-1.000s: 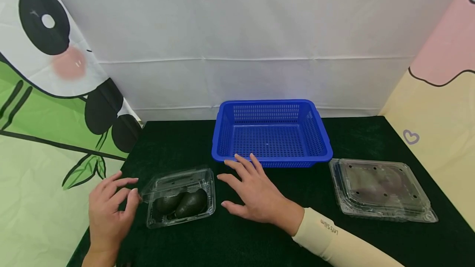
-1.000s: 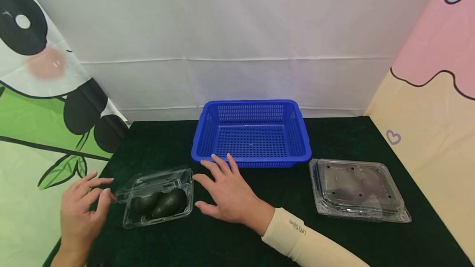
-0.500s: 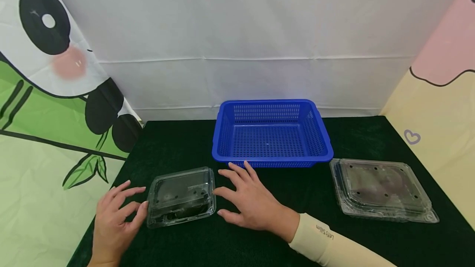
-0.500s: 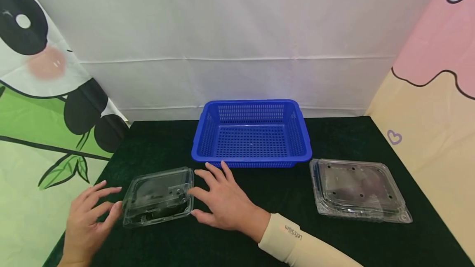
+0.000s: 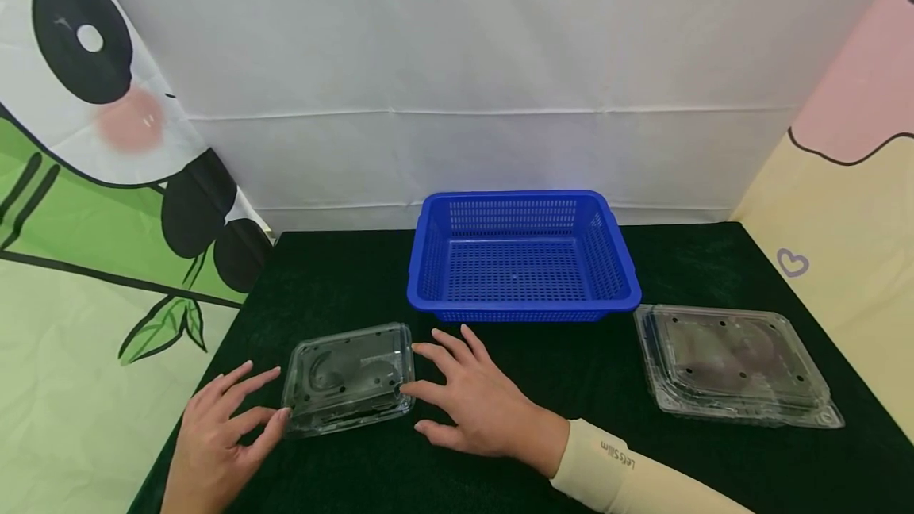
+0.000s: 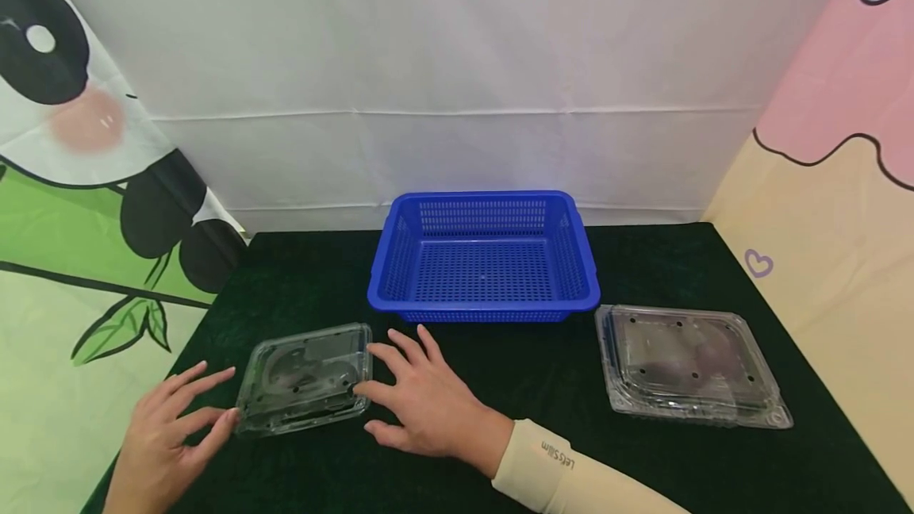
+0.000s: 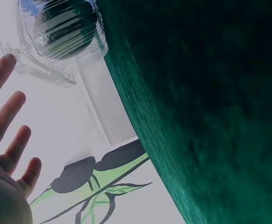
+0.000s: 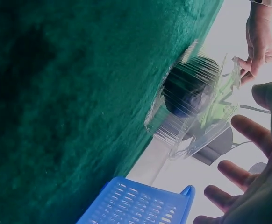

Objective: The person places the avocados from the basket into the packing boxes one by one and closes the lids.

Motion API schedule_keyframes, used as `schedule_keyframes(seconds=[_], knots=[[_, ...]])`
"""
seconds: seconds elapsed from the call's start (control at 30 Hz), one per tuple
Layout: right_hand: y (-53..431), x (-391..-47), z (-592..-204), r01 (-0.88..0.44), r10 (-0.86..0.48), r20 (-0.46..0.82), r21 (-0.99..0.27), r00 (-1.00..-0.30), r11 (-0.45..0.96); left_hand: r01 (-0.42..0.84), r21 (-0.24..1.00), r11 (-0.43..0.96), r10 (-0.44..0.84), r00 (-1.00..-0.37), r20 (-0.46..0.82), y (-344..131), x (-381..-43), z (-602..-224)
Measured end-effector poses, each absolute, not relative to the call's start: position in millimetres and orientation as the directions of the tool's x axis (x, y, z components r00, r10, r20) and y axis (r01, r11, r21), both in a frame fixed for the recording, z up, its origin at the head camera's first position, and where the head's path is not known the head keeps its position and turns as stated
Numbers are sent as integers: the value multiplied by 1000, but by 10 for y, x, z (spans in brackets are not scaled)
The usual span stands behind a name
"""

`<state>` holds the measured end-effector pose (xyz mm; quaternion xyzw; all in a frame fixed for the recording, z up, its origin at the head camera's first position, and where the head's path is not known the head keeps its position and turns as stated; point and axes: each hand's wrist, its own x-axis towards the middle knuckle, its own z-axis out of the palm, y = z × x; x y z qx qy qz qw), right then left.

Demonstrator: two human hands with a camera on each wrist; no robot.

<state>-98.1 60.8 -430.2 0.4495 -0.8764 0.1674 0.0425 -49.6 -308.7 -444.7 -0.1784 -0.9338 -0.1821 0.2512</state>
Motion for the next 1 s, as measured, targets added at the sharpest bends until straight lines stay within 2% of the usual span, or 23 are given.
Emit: schedule_keyframes(seconds=[0.47,0.7,0.8,0.9,1.0], knots=[[595,-952,-4423,-802,-789,180,-260,-588,538,427,251,869,267,-831,489,-3143,-453,-4472],[590,-957,-4441,-806,-793,180,-252,-582,535,369,352,860,188,-871,453,-3213,-481,-4500],[590,-958,-4443,-806,-793,178,-249,-583,537,283,379,881,133,-917,375,-3247,-507,-4531],[590,-958,-4445,-806,-793,179,-249,-583,537,191,385,903,105,-967,233,-3267,-521,-4553],[590,-961,-4448,-805,-791,182,-249,-585,538,136,390,911,108,-990,91,-3274,-543,-4564]])
